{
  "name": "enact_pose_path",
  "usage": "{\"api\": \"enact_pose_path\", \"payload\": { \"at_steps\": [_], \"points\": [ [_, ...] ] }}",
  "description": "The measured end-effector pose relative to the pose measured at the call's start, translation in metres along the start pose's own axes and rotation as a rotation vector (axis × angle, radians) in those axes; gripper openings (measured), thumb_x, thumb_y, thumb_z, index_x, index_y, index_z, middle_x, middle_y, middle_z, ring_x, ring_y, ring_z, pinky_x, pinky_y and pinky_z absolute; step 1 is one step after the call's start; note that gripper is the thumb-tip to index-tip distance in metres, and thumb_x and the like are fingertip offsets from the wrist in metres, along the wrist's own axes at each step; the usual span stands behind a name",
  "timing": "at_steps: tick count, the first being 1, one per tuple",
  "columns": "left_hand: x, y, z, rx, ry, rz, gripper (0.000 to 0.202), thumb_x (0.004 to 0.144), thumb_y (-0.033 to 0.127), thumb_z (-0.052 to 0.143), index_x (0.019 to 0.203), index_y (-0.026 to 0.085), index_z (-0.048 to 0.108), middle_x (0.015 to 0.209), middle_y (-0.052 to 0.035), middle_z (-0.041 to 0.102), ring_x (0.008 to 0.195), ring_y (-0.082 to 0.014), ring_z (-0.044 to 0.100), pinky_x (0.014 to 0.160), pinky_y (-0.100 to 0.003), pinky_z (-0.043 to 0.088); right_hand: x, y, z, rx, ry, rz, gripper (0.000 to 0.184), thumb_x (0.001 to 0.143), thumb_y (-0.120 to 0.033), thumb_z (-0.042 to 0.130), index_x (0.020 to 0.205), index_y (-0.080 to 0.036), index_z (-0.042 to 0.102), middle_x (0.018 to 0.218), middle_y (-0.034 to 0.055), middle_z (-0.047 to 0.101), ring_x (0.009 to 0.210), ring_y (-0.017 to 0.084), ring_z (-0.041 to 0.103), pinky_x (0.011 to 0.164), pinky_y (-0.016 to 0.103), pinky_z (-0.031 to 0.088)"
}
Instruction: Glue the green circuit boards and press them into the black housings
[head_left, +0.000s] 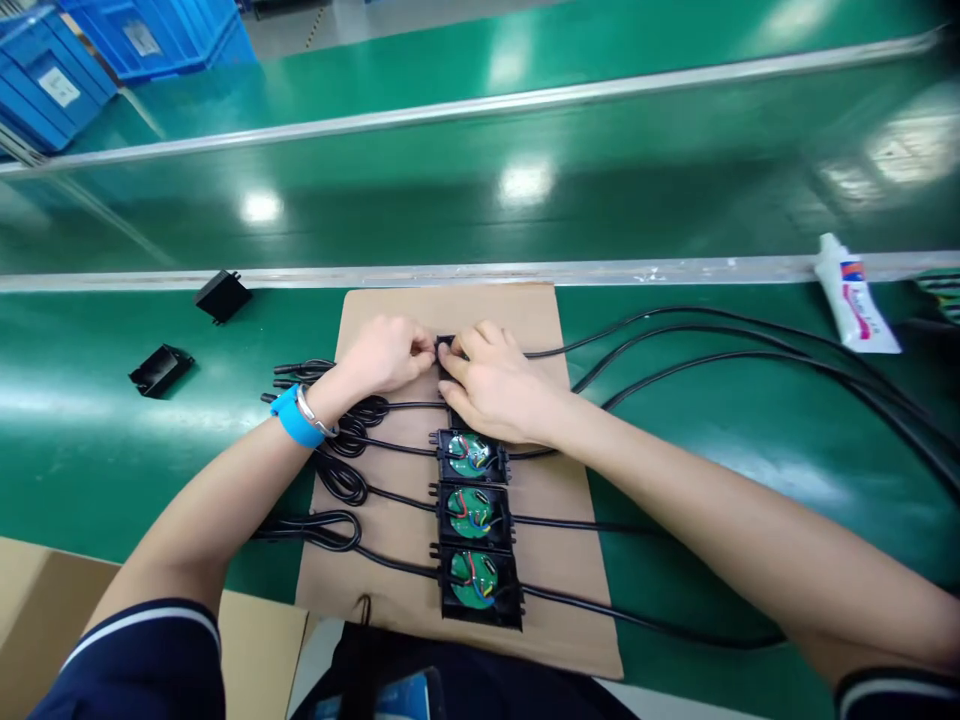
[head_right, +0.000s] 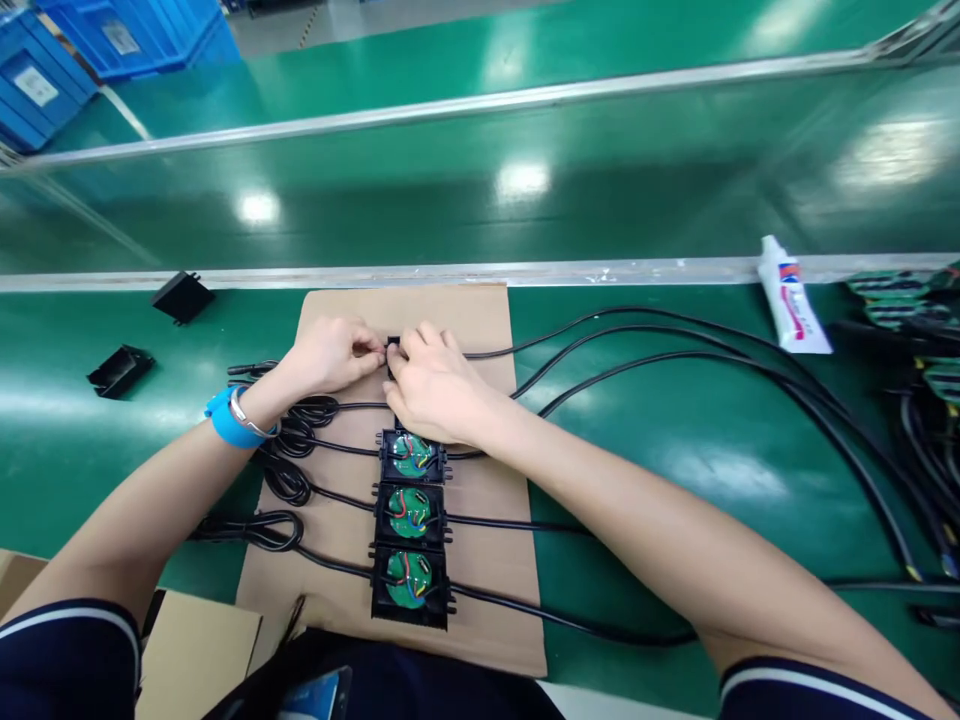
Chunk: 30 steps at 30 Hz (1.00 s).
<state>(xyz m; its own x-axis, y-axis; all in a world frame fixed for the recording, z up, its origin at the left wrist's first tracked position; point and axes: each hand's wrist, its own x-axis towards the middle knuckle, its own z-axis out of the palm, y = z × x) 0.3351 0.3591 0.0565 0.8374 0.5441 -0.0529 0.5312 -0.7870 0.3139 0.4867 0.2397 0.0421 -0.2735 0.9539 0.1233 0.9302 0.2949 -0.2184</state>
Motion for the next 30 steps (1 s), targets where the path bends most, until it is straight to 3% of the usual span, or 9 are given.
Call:
{"api": "enact_pose_path", "payload": {
  "at_steps": [6, 9, 12, 15, 18, 21, 26, 30],
  "points": [
    [0.004, 0.002, 0.0, 0.039, -0.026, 0.009, 0.023, 0.086, 0.026, 0.056, 0.084, 0.018, 0.077, 0.085, -0.0062, 0.071, 0.076, -0.0203, 0.063, 0.07, -0.032, 0.047, 0.005, 0.014, 0.003, -0.019, -0.031, 0.036, 0.04, 0.094, -0.028, 0.039, 0.1, -0.01, 0.074, 0.102, 0.0174, 0.058, 0.101, 0.032, 0.041, 0.078, 0.044, 0.031],
    [-0.011, 0.014, -0.004, 0.138, 0.013, 0.02, 0.026, 0.089, 0.024, 0.052, 0.092, 0.014, 0.076, 0.092, -0.0103, 0.07, 0.086, -0.0236, 0.063, 0.078, -0.036, 0.048, -0.004, 0.016, 0.001, 0.053, -0.005, 0.01, 0.04, 0.094, -0.029, 0.04, 0.108, -0.013, 0.073, 0.11, 0.0154, 0.061, 0.102, 0.031, 0.04, 0.081, 0.045, 0.031],
    [-0.043, 0.033, -0.003, 0.195, 0.077, 0.097, 0.031, 0.091, 0.017, 0.044, 0.105, 0.012, 0.072, 0.099, -0.0124, 0.068, 0.094, -0.0257, 0.06, 0.086, -0.041, 0.047, -0.025, 0.003, -0.004, 0.085, 0.07, -0.005, 0.043, 0.097, -0.03, 0.037, 0.117, -0.013, 0.071, 0.115, 0.0151, 0.06, 0.103, 0.03, 0.04, 0.084, 0.045, 0.033],
    [-0.072, 0.048, 0.005, 0.17, -0.003, 0.162, 0.037, 0.089, 0.011, 0.042, 0.114, 0.012, 0.069, 0.104, -0.0114, 0.066, 0.096, -0.0259, 0.057, 0.088, -0.041, 0.048, -0.041, -0.02, -0.006, 0.039, 0.052, 0.003, 0.045, 0.097, -0.03, 0.037, 0.114, -0.006, 0.071, 0.103, 0.0177, 0.06, 0.099, 0.03, 0.041, 0.083, 0.044, 0.034],
    [-0.081, 0.051, 0.011, 0.17, -0.053, 0.193, 0.038, 0.087, 0.007, 0.042, 0.115, 0.008, 0.067, 0.112, -0.014, 0.063, 0.101, -0.0268, 0.053, 0.093, -0.042, 0.046, -0.04, -0.031, -0.007, -0.041, -0.035, 0.002, 0.044, 0.095, -0.029, 0.039, 0.1, -0.002, 0.073, 0.097, 0.0206, 0.059, 0.098, 0.033, 0.041, 0.08, 0.045, 0.034],
    [-0.079, 0.047, 0.013, 0.141, -0.073, 0.234, 0.039, 0.085, 0.005, 0.04, 0.114, 0.008, 0.066, 0.116, -0.0151, 0.061, 0.104, -0.0261, 0.053, 0.097, -0.042, 0.046, -0.036, -0.028, -0.006, -0.065, -0.067, 0.012, 0.04, 0.093, -0.028, 0.04, 0.091, -0.006, 0.073, 0.101, 0.0212, 0.059, 0.101, 0.035, 0.042, 0.078, 0.046, 0.033],
    [-0.104, 0.054, 0.006, 0.091, -0.012, 0.221, 0.047, 0.088, 0.005, 0.037, 0.129, 0.007, 0.058, 0.123, -0.0152, 0.059, 0.111, -0.0246, 0.053, 0.102, -0.041, 0.046, -0.059, -0.035, -0.007, -0.034, 0.027, 0.026, 0.042, 0.095, -0.029, 0.039, 0.12, -0.009, 0.067, 0.114, 0.0181, 0.059, 0.105, 0.034, 0.041, 0.08, 0.045, 0.033],
    [-0.132, 0.062, 0.011, 0.096, -0.036, 0.245, 0.049, 0.085, 0.004, 0.04, 0.132, 0.006, 0.055, 0.127, -0.0153, 0.057, 0.116, -0.0254, 0.051, 0.106, -0.041, 0.043, -0.077, -0.063, -0.007, 0.003, -0.015, -0.001, 0.04, 0.095, -0.028, 0.041, 0.115, -0.006, 0.068, 0.111, 0.02, 0.059, 0.104, 0.033, 0.042, 0.084, 0.046, 0.033]
  ]
}}
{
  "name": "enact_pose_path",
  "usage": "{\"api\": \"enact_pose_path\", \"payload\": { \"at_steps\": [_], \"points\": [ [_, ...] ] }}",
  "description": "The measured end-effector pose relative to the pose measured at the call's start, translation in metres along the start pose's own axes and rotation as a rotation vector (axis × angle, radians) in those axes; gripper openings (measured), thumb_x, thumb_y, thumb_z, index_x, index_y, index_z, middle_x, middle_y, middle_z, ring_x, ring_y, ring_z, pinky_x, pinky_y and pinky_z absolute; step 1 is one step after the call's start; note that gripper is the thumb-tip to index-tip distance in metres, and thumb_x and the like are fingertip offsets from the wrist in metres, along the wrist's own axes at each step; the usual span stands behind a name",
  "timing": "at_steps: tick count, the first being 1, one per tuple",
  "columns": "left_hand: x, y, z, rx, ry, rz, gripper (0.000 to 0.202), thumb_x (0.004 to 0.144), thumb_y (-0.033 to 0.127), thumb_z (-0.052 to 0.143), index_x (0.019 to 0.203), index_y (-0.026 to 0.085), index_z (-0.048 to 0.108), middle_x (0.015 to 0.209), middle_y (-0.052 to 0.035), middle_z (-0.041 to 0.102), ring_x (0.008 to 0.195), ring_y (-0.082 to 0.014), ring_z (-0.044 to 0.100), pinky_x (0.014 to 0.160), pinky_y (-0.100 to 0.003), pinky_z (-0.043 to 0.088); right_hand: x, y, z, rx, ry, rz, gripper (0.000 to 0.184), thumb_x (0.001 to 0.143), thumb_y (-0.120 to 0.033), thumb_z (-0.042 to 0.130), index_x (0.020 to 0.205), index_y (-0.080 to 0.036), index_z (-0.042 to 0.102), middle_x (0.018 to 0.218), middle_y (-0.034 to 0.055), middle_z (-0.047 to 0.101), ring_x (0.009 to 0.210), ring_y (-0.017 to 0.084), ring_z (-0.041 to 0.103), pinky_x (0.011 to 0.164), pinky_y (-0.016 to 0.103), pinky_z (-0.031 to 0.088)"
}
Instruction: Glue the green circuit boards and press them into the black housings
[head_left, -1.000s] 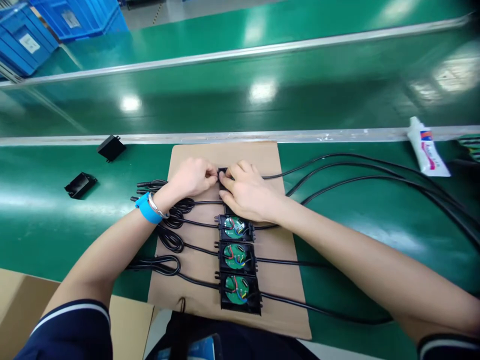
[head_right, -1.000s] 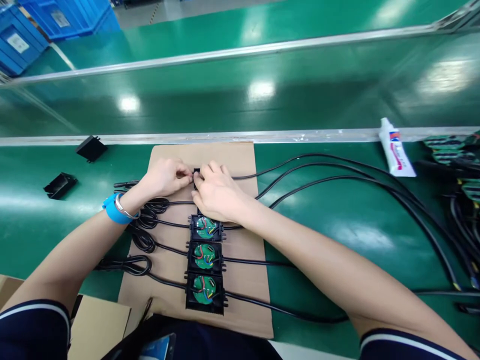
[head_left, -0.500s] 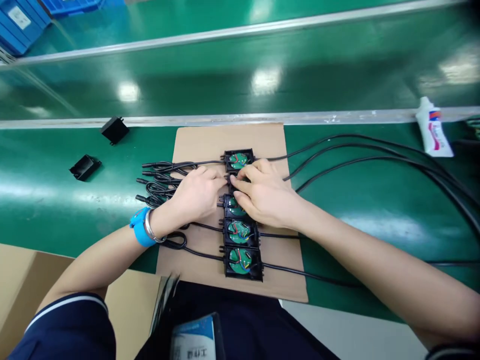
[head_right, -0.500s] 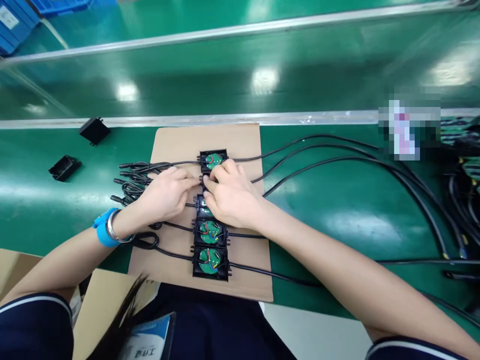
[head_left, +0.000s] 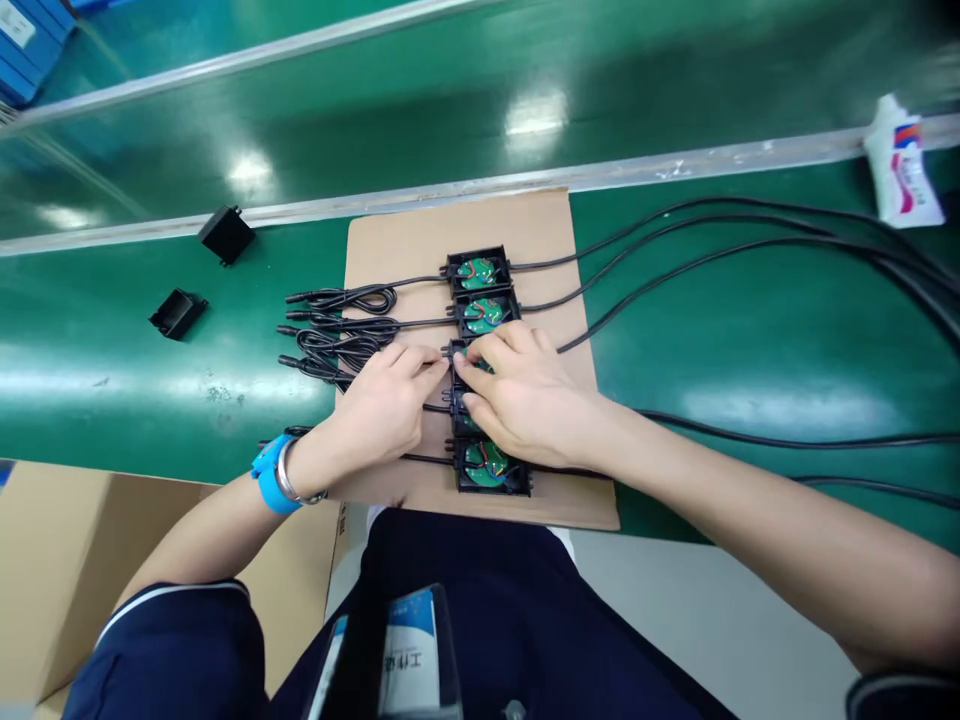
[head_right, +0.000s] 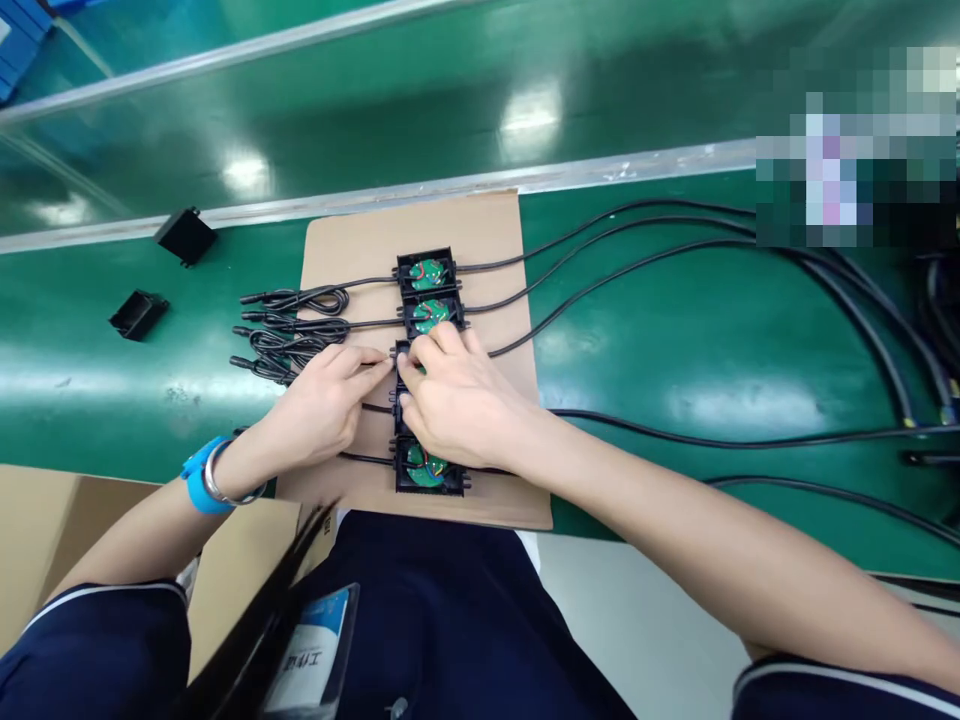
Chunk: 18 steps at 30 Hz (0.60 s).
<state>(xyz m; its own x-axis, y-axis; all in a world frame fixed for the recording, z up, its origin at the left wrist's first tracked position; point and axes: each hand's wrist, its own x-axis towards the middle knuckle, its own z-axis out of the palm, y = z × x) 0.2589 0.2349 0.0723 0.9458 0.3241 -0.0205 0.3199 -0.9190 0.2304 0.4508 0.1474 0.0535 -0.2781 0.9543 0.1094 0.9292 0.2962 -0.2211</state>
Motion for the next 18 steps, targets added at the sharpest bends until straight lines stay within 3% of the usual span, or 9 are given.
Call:
{"api": "enact_pose_path", "payload": {
  "at_steps": [5, 8, 11, 14, 18],
  "points": [
    [-0.003, 0.001, 0.008, 0.009, -0.014, 0.002, 0.045, 0.089, 0.007, 0.039, 0.131, 0.006, 0.057, 0.128, -0.0156, 0.056, 0.114, -0.0253, 0.052, 0.106, -0.041, 0.043, 0.004, -0.003, 0.003, 0.033, -0.061, 0.04, 0.036, 0.094, -0.027, 0.042, 0.093, -0.01, 0.073, 0.104, 0.017, 0.061, 0.106, 0.033, 0.043, 0.084, 0.046, 0.032],
    [-0.011, 0.009, 0.008, 0.029, 0.019, -0.028, 0.044, 0.093, 0.01, 0.038, 0.134, 0.008, 0.054, 0.133, -0.0153, 0.056, 0.119, -0.0262, 0.052, 0.103, -0.043, 0.044, -0.006, -0.007, 0.004, 0.037, 0.02, 0.043, 0.035, 0.095, -0.028, 0.043, 0.102, -0.012, 0.073, 0.112, 0.0151, 0.062, 0.108, 0.032, 0.043, 0.082, 0.046, 0.031],
    [-0.028, 0.024, 0.011, 0.036, 0.035, -0.039, 0.039, 0.098, 0.021, 0.042, 0.133, 0.008, 0.055, 0.133, -0.0149, 0.058, 0.117, -0.028, 0.053, 0.097, -0.045, 0.047, -0.024, -0.026, 0.006, 0.004, 0.085, 0.024, 0.038, 0.096, -0.029, 0.044, 0.115, -0.007, 0.068, 0.114, 0.0172, 0.061, 0.106, 0.032, 0.043, 0.082, 0.045, 0.032],
    [-0.04, 0.032, 0.017, 0.014, -0.009, -0.017, 0.041, 0.1, 0.029, 0.042, 0.131, 0.005, 0.054, 0.133, -0.0174, 0.057, 0.112, -0.0294, 0.055, 0.093, -0.046, 0.049, -0.03, -0.042, 0.011, -0.023, 0.071, 0.029, 0.036, 0.096, -0.027, 0.044, 0.11, -0.004, 0.069, 0.108, 0.0184, 0.063, 0.103, 0.031, 0.046, 0.081, 0.044, 0.032],
    [-0.05, 0.018, 0.01, -0.073, -0.025, 0.04, 0.049, 0.1, 0.038, 0.045, 0.14, 0.01, 0.047, 0.139, -0.0171, 0.052, 0.124, -0.0288, 0.05, 0.103, -0.046, 0.045, -0.039, -0.022, 0.007, 0.089, 0.109, -0.027, 0.035, 0.099, -0.033, 0.044, 0.109, -0.011, 0.07, 0.111, 0.0151, 0.065, 0.107, 0.03, 0.049, 0.085, 0.044, 0.037]
  ]
}}
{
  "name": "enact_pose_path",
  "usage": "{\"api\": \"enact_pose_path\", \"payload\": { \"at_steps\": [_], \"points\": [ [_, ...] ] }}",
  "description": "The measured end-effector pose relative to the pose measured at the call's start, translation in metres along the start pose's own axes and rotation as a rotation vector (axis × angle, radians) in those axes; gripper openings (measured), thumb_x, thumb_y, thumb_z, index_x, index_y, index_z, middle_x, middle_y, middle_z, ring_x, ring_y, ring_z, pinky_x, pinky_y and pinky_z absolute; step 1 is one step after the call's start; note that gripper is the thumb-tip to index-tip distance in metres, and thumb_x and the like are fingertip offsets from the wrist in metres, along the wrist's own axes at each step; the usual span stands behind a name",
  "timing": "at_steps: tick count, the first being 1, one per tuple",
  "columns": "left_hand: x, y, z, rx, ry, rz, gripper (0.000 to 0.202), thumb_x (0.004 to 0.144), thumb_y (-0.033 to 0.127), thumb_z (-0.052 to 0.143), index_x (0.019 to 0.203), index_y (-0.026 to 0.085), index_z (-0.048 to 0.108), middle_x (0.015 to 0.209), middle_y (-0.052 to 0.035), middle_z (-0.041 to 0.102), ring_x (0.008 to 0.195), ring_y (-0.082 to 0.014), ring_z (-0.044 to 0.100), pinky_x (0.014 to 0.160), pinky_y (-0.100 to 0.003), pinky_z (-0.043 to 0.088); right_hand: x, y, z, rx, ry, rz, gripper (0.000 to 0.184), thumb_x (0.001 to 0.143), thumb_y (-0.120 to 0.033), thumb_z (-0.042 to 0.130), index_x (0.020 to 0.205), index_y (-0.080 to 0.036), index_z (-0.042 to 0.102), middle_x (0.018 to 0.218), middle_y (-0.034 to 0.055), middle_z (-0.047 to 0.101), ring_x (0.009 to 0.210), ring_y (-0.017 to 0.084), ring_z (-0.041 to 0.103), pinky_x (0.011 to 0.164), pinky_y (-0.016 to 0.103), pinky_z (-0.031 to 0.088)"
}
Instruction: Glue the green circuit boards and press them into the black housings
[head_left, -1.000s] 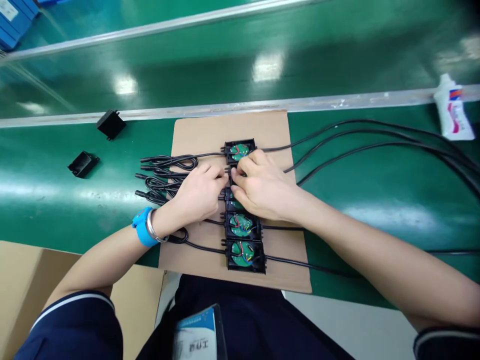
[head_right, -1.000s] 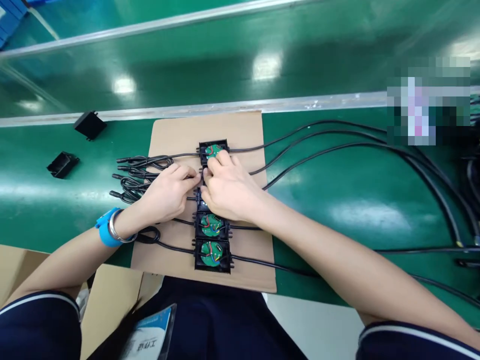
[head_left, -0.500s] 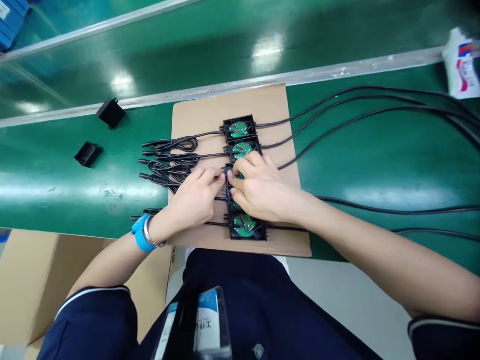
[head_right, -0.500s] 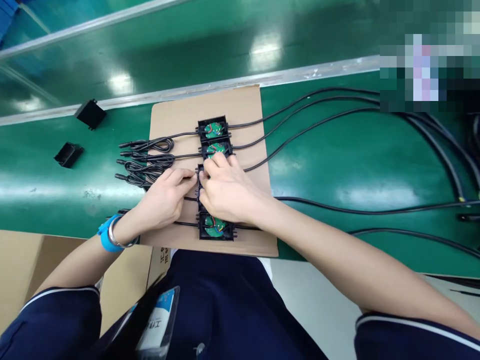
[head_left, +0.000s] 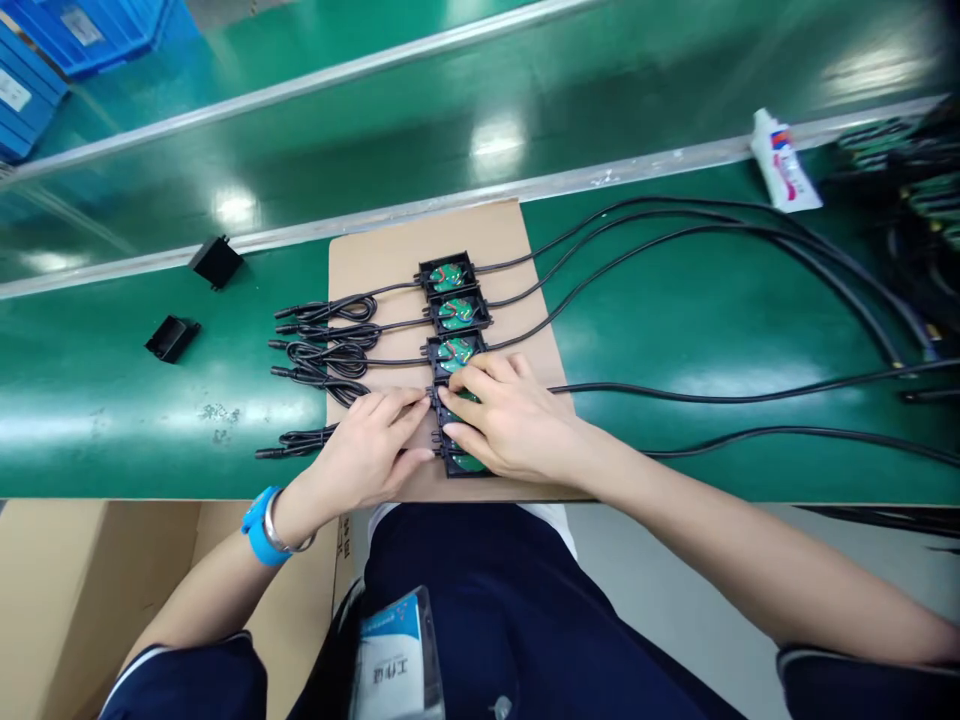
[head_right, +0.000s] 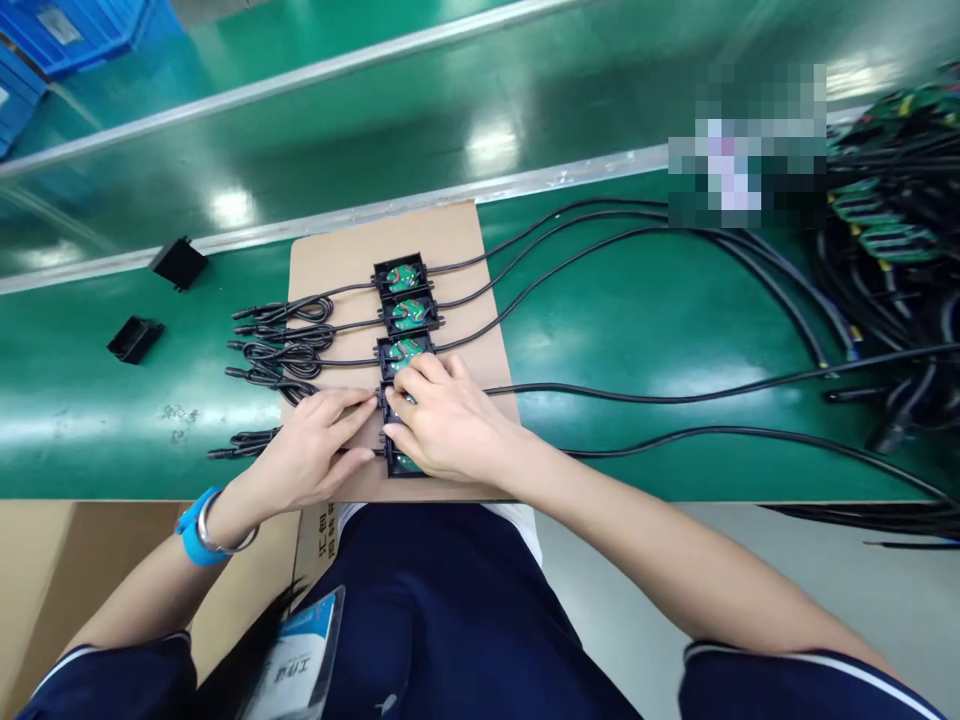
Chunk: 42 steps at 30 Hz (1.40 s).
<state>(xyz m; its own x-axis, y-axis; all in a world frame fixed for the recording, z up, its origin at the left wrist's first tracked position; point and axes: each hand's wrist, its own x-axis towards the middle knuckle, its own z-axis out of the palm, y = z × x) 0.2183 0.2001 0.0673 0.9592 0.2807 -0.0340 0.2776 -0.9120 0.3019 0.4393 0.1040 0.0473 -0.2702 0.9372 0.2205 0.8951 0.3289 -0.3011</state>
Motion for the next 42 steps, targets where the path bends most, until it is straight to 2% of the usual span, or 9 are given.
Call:
{"api": "enact_pose_path", "payload": {
  "at_steps": [4, 8, 11, 15, 19, 26, 32, 38, 42],
  "points": [
    [-0.021, -0.028, -0.02, 0.051, 0.063, -0.007, 0.09, 0.085, 0.064, 0.062, 0.153, 0.018, 0.026, 0.15, -0.0189, 0.038, 0.14, -0.0358, 0.034, 0.113, -0.052, 0.033, -0.044, 0.044, -0.023, 0.128, 0.159, 0.017, 0.049, 0.095, -0.044, 0.053, 0.135, -0.017, 0.057, 0.119, 0.0145, 0.063, 0.109, 0.029, 0.053, 0.094, 0.047, 0.044],
    [-0.038, -0.051, -0.025, 0.204, 0.039, -0.128, 0.126, 0.062, 0.086, 0.066, 0.155, 0.013, 0.02, 0.148, -0.0266, 0.035, 0.14, -0.0488, 0.026, 0.109, -0.063, 0.028, -0.089, 0.067, -0.024, 0.038, -0.001, 0.094, 0.094, 0.079, -0.074, 0.059, 0.15, -0.015, 0.04, 0.143, 0.0241, 0.045, 0.125, 0.043, 0.045, 0.094, 0.059, 0.044],
    [-0.039, -0.057, -0.021, 0.247, 0.016, -0.167, 0.098, 0.072, 0.078, 0.064, 0.143, 0.015, 0.041, 0.129, -0.0223, 0.051, 0.123, -0.0427, 0.047, 0.099, -0.057, 0.034, -0.102, 0.067, -0.007, 0.018, 0.021, 0.093, 0.068, 0.085, -0.065, 0.06, 0.131, -0.016, 0.054, 0.142, 0.0226, 0.047, 0.122, 0.041, 0.051, 0.091, 0.057, 0.047],
    [-0.041, -0.052, -0.022, 0.228, -0.022, -0.185, 0.048, 0.082, 0.057, 0.066, 0.11, 0.019, 0.056, 0.102, -0.0098, 0.061, 0.092, -0.0278, 0.06, 0.083, -0.046, 0.034, -0.106, 0.061, 0.001, 0.104, 0.061, 0.087, 0.028, 0.096, -0.041, 0.056, 0.112, -0.018, 0.055, 0.103, 0.0104, 0.067, 0.089, 0.022, 0.066, 0.075, 0.035, 0.054],
    [-0.041, -0.047, -0.042, 0.202, 0.027, -0.138, 0.023, 0.089, 0.04, 0.062, 0.094, 0.02, 0.052, 0.089, -0.0025, 0.06, 0.078, -0.0188, 0.059, 0.076, -0.038, 0.031, -0.092, 0.065, -0.03, 0.032, 0.097, 0.078, 0.023, 0.098, -0.04, 0.051, 0.107, -0.019, 0.054, 0.088, 0.0047, 0.067, 0.068, 0.016, 0.065, 0.053, 0.027, 0.047],
    [0.01, -0.084, -0.08, 0.312, 0.257, -0.327, 0.029, 0.085, 0.048, 0.064, 0.088, 0.02, 0.056, 0.089, -0.0035, 0.063, 0.082, -0.0214, 0.061, 0.082, -0.04, 0.035, 0.006, 0.138, -0.058, 0.039, 0.19, 0.105, 0.034, 0.095, -0.05, 0.051, 0.099, -0.018, 0.061, 0.09, 0.0072, 0.066, 0.079, 0.02, 0.062, 0.07, 0.031, 0.048],
    [0.033, -0.123, -0.057, 0.326, -0.003, -0.312, 0.112, 0.052, 0.078, 0.077, 0.138, 0.016, 0.042, 0.146, -0.0226, 0.043, 0.135, -0.0463, 0.036, 0.105, -0.057, 0.03, 0.025, 0.202, -0.029, -0.062, -0.089, 0.125, 0.075, 0.073, -0.067, 0.064, 0.131, -0.02, 0.058, 0.134, 0.02, 0.053, 0.123, 0.042, 0.047, 0.095, 0.055, 0.039],
    [0.028, -0.116, -0.067, 0.32, -0.23, -0.372, 0.062, 0.076, 0.057, 0.067, 0.124, 0.021, 0.053, 0.113, -0.0102, 0.066, 0.099, -0.031, 0.065, 0.081, -0.039, 0.049, 0.013, 0.176, -0.037, -0.3, -0.289, 0.119, 0.033, 0.078, -0.015, 0.048, 0.108, -0.01, 0.061, 0.096, 0.0145, 0.064, 0.08, 0.023, 0.059, 0.072, 0.033, 0.039],
    [0.013, -0.118, -0.087, 0.38, -0.314, -0.381, 0.04, 0.081, 0.042, 0.058, 0.117, 0.024, 0.058, 0.112, -0.008, 0.069, 0.1, -0.0299, 0.067, 0.079, -0.037, 0.05, 0.023, 0.149, -0.064, -0.46, -0.171, 0.122, 0.032, 0.088, -0.019, 0.041, 0.113, -0.014, 0.061, 0.109, 0.0135, 0.061, 0.059, 0.015, 0.049, 0.051, 0.029, 0.022]
  ]
}}
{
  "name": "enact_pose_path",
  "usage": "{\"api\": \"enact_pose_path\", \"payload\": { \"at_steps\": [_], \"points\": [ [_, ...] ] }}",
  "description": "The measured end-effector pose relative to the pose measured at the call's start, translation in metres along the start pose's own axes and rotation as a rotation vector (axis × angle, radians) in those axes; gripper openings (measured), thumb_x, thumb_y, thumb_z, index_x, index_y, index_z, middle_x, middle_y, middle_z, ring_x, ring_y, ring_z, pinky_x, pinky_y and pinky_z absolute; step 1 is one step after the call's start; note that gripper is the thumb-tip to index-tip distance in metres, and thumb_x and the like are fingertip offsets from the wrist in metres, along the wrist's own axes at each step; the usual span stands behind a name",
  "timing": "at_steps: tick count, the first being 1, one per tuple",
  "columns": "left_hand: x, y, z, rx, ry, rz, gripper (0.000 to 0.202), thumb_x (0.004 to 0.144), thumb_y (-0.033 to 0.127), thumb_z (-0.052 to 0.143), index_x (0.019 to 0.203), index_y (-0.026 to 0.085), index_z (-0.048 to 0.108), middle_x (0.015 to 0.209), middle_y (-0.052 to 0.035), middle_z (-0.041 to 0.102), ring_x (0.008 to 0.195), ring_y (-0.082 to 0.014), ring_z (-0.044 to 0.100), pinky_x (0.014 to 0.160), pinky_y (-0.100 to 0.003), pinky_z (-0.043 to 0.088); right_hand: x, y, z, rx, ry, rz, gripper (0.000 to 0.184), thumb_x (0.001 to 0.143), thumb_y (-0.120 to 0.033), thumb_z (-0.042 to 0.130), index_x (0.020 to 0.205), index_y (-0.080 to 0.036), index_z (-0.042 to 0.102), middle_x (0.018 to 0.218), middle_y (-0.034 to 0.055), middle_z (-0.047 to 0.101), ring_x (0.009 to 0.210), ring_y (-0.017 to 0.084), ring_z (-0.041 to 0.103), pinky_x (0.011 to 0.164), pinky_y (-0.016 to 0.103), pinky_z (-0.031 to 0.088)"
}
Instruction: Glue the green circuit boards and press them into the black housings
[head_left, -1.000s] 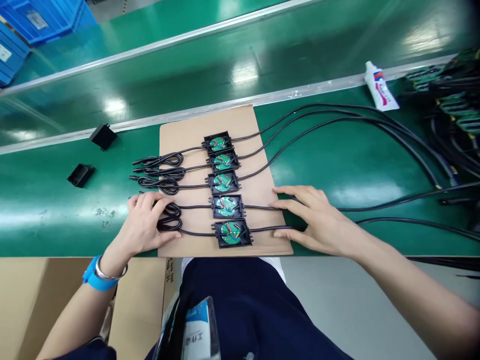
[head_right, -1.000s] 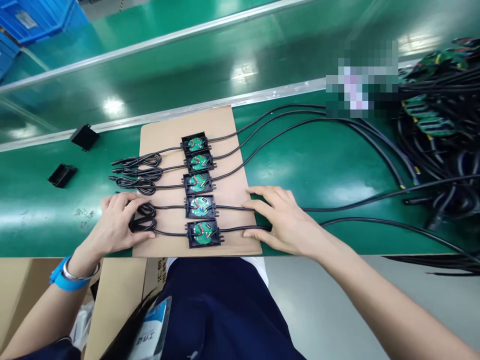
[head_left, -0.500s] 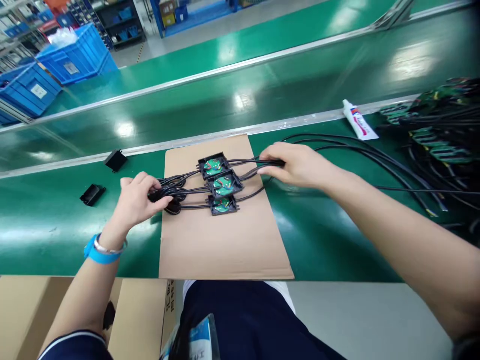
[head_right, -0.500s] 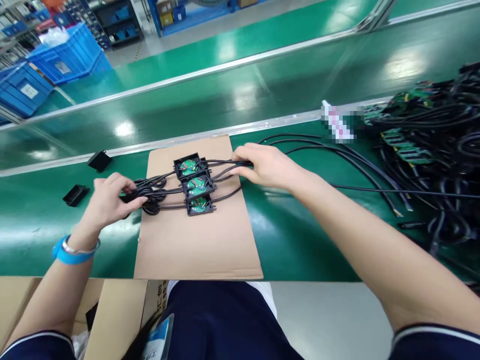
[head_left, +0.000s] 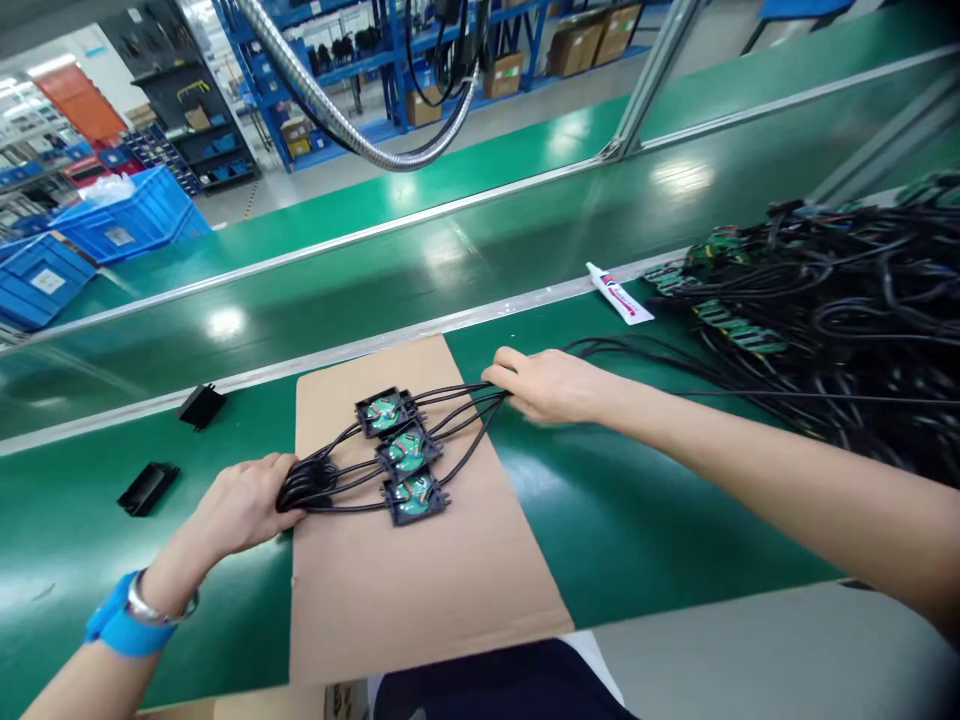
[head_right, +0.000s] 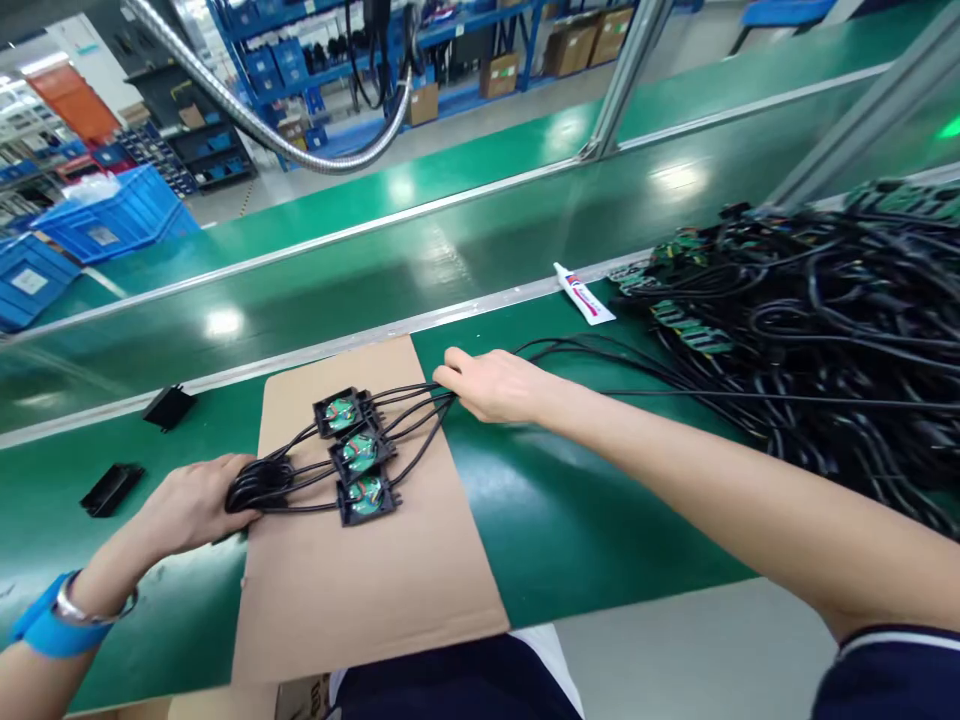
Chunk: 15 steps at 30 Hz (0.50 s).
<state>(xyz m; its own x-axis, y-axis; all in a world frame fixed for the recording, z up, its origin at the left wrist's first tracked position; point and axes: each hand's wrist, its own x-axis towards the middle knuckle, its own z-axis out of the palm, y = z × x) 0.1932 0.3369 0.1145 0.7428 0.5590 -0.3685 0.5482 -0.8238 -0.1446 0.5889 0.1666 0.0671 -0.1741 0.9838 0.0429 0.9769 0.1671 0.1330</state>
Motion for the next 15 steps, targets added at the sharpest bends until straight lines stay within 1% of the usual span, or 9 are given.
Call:
{"api": "enact_pose_path", "payload": {
  "at_steps": [3, 5, 6, 8, 9, 10, 11, 13, 15],
  "points": [
    [-0.012, -0.035, -0.014, 0.019, 0.035, -0.08, 0.044, 0.082, 0.05, 0.054, 0.118, 0.025, 0.06, 0.116, -0.0078, 0.069, 0.101, -0.0316, 0.067, 0.08, -0.038, 0.051, 0.002, 0.01, -0.041, -0.131, 0.143, 0.062, 0.031, 0.09, -0.025, 0.046, 0.114, -0.019, 0.064, 0.107, 0.0111, 0.064, 0.058, 0.012, 0.05, 0.049, 0.027, 0.018],
    [-0.017, -0.068, -0.03, 0.059, 0.126, -0.173, 0.053, 0.081, 0.057, 0.052, 0.122, 0.025, 0.058, 0.112, -0.0067, 0.07, 0.096, -0.0325, 0.068, 0.077, -0.04, 0.052, 0.006, 0.033, -0.07, -0.213, 0.189, 0.167, 0.032, 0.09, -0.029, 0.046, 0.112, -0.018, 0.068, 0.102, 0.0101, 0.068, 0.067, 0.014, 0.058, 0.053, 0.026, 0.021],
    [-0.016, -0.085, -0.04, 0.089, 0.169, -0.208, 0.056, 0.08, 0.06, 0.051, 0.123, 0.025, 0.057, 0.109, -0.0057, 0.071, 0.092, -0.032, 0.068, 0.075, -0.04, 0.052, 0.011, 0.049, -0.083, -0.252, 0.197, 0.234, 0.037, 0.092, -0.034, 0.043, 0.109, -0.016, 0.07, 0.099, 0.01, 0.069, 0.074, 0.015, 0.062, 0.055, 0.027, 0.024],
    [-0.008, -0.114, -0.061, 0.146, 0.239, -0.238, 0.06, 0.077, 0.067, 0.05, 0.118, 0.025, 0.059, 0.101, -0.0045, 0.07, 0.086, -0.0296, 0.066, 0.071, -0.038, 0.05, 0.026, 0.088, -0.104, -0.302, 0.174, 0.371, 0.066, 0.092, -0.052, 0.023, 0.102, -0.009, 0.073, 0.099, 0.0126, 0.071, 0.088, 0.021, 0.066, 0.058, 0.032, 0.027],
    [0.001, -0.126, -0.072, 0.152, 0.243, -0.244, 0.059, 0.075, 0.069, 0.052, 0.112, 0.023, 0.061, 0.099, -0.0046, 0.07, 0.084, -0.0278, 0.065, 0.069, -0.036, 0.049, 0.038, 0.109, -0.112, -0.312, 0.126, 0.42, 0.085, 0.085, -0.061, 0.01, 0.093, -0.005, 0.073, 0.101, 0.0153, 0.071, 0.092, 0.025, 0.066, 0.058, 0.036, 0.027],
    [0.013, -0.135, -0.082, 0.152, 0.237, -0.262, 0.058, 0.075, 0.069, 0.055, 0.108, 0.022, 0.062, 0.097, -0.0049, 0.07, 0.082, -0.026, 0.064, 0.069, -0.034, 0.048, 0.052, 0.129, -0.119, -0.317, 0.029, 0.446, 0.097, 0.076, -0.066, 0.0, 0.079, -0.001, 0.072, 0.102, 0.0186, 0.07, 0.093, 0.028, 0.066, 0.055, 0.039, 0.028],
    [0.028, -0.142, -0.092, 0.153, 0.234, -0.275, 0.055, 0.074, 0.068, 0.059, 0.104, 0.021, 0.063, 0.093, -0.0045, 0.07, 0.08, -0.0241, 0.063, 0.069, -0.032, 0.047, 0.068, 0.149, -0.123, -0.328, -0.074, 0.472, 0.098, 0.068, -0.066, -0.006, 0.061, 0.001, 0.066, 0.103, 0.0212, 0.068, 0.093, 0.03, 0.065, 0.054, 0.042, 0.028],
    [0.065, -0.152, -0.107, 0.147, 0.216, -0.278, 0.049, 0.071, 0.059, 0.069, 0.103, 0.023, 0.065, 0.092, -0.004, 0.07, 0.082, -0.024, 0.063, 0.072, -0.031, 0.047, 0.102, 0.183, -0.128, -0.342, -0.254, 0.527, 0.086, 0.062, -0.061, -0.01, 0.035, 0.0, 0.043, 0.108, 0.0228, 0.065, 0.094, 0.031, 0.064, 0.054, 0.047, 0.03],
    [0.107, -0.156, -0.115, 0.092, 0.204, -0.278, 0.046, 0.069, 0.05, 0.075, 0.105, 0.023, 0.066, 0.096, -0.0052, 0.07, 0.087, -0.0251, 0.063, 0.077, -0.031, 0.047, 0.133, 0.205, -0.127, -0.308, -0.323, 0.564, 0.075, 0.064, -0.055, -0.011, 0.025, -0.002, 0.026, 0.112, 0.0232, 0.062, 0.098, 0.032, 0.062, 0.058, 0.051, 0.031]
  ]
}}
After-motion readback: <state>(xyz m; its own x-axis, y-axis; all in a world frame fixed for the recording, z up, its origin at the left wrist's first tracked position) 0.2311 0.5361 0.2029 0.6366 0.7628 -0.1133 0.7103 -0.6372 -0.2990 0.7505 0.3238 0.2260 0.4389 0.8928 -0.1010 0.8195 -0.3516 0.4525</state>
